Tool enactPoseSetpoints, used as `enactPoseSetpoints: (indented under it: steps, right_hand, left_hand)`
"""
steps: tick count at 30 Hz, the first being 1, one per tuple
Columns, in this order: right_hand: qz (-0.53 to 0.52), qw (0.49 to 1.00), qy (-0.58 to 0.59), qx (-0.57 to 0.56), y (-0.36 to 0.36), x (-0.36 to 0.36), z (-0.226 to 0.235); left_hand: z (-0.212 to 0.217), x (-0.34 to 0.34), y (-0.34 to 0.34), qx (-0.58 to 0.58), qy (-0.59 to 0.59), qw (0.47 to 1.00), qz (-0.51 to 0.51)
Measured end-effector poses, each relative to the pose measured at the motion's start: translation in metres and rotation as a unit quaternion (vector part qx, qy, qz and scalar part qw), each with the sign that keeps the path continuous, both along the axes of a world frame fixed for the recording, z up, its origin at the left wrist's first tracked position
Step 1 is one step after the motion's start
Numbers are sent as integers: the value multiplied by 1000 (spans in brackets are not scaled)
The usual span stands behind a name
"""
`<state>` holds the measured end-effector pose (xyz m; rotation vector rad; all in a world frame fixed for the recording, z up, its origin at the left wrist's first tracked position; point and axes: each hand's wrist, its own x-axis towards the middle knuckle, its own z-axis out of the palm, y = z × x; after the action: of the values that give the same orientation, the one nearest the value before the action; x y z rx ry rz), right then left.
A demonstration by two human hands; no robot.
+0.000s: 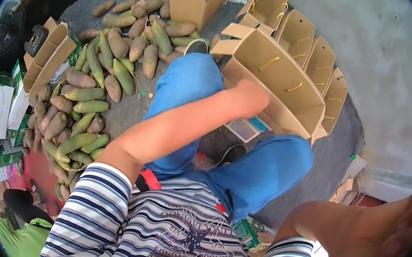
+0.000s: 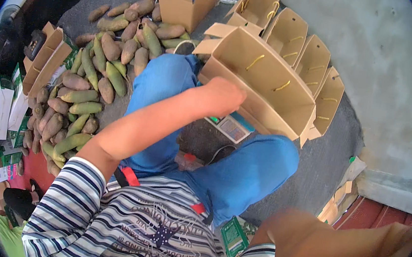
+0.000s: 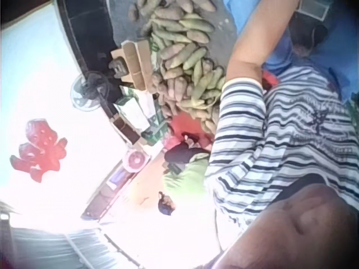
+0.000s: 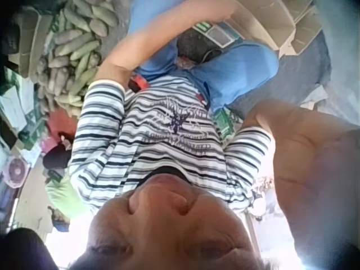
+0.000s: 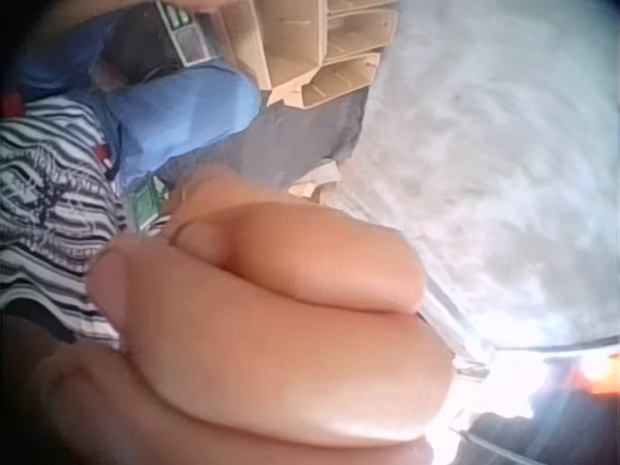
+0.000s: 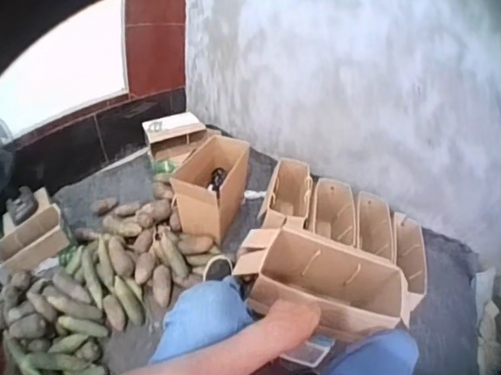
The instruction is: The person packs produce from a pile on the floor into cardboard boxes on a scale by hand, arranging the items inside and setting filled boxes aside.
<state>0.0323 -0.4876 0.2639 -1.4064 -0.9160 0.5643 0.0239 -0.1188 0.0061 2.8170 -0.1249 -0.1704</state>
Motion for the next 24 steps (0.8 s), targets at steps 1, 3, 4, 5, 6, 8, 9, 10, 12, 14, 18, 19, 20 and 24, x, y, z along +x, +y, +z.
enactPoseSetpoints:
  steps: [1,3,4,5,6,8,9,10,12,14,18,19,20,24]
  right_hand:
    - [-3,1000,-11,-19,68,-19,4]
    - [4,999,-23,-40,112,-35,6]
    - [0,999,-23,-42,139,-43,1]
    - [2,999,-22,-44,144,-44,1]
    - [1,999,-19,-43,167,-52,-4]
    - [-2,999,-18,-42,176,-52,-6]
    - [-3,999,-16,-41,163,-50,-4]
    - [-1,999,-20,-38,156,-43,-1]
    - [2,999,-27,-31,142,-41,-3]
    - [3,999,-35,-22,117,-35,2]
    - [-5,999,-43,-4,132,-31,-4]
    - [-6,999,-49,-1,148,-26,-7]
    - [-7,998,-54,3,122,-24,1]
    - [-17,993,-104,49,48,-10,3]
  left_hand:
    - [-6,-5,8,-24,-8,1000,-2]
    - [-11,-14,22,-42,-3,999,15]
    - [-9,-13,22,-45,13,999,17]
    - [-11,-15,26,-51,17,998,20]
    - [-13,-15,26,-49,1,999,20]
    - [-9,-12,27,-47,-4,999,23]
    - [-8,-13,27,-51,0,998,23]
    - [-6,-12,30,-61,-1,998,27]
    - [-4,-13,34,-73,-3,997,34]
    - [1,-16,37,-80,-2,996,40]
    - [2,-16,38,-82,-21,995,44]
    - [6,-14,38,-84,-47,995,40]
    - [9,-12,36,-87,-72,993,36]
    - [17,-22,37,-86,-189,977,52]
